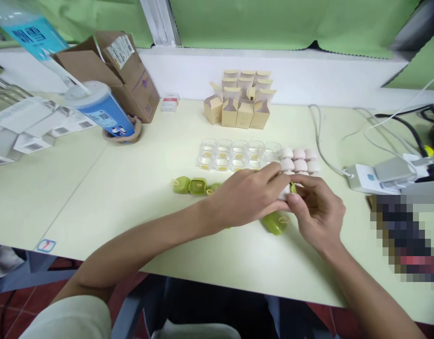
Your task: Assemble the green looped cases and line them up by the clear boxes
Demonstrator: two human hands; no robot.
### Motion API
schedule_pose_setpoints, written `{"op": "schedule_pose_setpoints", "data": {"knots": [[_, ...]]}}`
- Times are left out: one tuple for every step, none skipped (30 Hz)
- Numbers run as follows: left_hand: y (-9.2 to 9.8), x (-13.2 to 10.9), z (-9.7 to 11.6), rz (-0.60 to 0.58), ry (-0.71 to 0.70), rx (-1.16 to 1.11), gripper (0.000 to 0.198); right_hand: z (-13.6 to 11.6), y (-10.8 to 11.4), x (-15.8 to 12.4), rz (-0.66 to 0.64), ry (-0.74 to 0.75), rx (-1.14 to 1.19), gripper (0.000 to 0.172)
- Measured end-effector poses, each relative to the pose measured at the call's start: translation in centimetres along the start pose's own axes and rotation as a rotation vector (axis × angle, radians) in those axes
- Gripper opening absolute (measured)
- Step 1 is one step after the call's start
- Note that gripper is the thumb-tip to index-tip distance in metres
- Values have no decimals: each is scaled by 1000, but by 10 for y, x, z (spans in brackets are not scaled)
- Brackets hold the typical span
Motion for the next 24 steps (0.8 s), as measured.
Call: {"op": "schedule_pose_setpoints", "data": {"knots": [[1,0,2,4,-17,-16,38,-5,1,-1,21,29,-67,20],[2,0,3,10,-27,-40,39,-9,2,-3,41,61,-118,18],[3,0,2,17,-30,-67,39,-13,3,-5,58,90,-159,19],[4,0,1,18,-29,-93,39,-16,4,-6,71,116,-197,20],[4,1,1,14,-27,-115,38,-18,4,-8,78,141,-233,22],[3,1,0,7,-24,-128,38,-21,3,-10,82,169,-271,24],[2,2,1,0,-25,-133,37,-24,2,-11,83,201,-307,27],[2,2,2,-5,-30,-129,37,-27,1,-12,83,232,-340,30],[2,2,4,-9,-40,-117,36,-30,-1,-13,83,262,-360,33],[3,2,6,-15,-51,-99,36,-32,-2,-14,82,288,-361,35],[3,2,9,-21,-61,-78,36,-33,-3,-14,78,304,-344,36],[4,2,10,-29,-67,-62,36,-32,-3,-14,74,308,-315,36],[5,2,11,-40,-68,-56,35,-31,-3,-14,72,301,-285,35],[6,2,10,-53,-64,-63,34,-27,-3,-13,70,276,-262,33],[7,3,9,-63,-57,-84,33,-23,-2,-12,73,239,-245,31],[8,3,6,-71,-49,-119,31,-18,-1,-12,81,198,-232,30],[9,3,3,-75,-43,-161,29,-12,0,-12,95,160,-214,29],[10,4,0,-80,-40,-204,28,-7,1,-12,108,127,-189,28],[11,4,-3,-83,-38,-245,27,-3,1,-13,120,107,-155,27],[12,4,-7,-87,-36,-284,27,0,2,-13,128,95,-116,26],[12,5,-11,-89,-32,-324,27,4,1,-13,131,85,-79,26],[13,5,-16,-86,-24,-367,26,8,1,-13,128,64,-49,26],[14,5,-22,-75,-9,-419,26,13,1,-13,125,29,-26,27],[16,5,-29,-56,15,-480,27,17,2,-12,126,-10,-11,28]]}}
Point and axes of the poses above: each hand's wrist, its own x-axis towards the middle knuckle, its own y-axis out of the back of the hand, z = x × y, the point moved 10 cm from there along x, towards the middle knuckle, and after that the axes turned 11 degrees about -z, right-handed, at the moved point
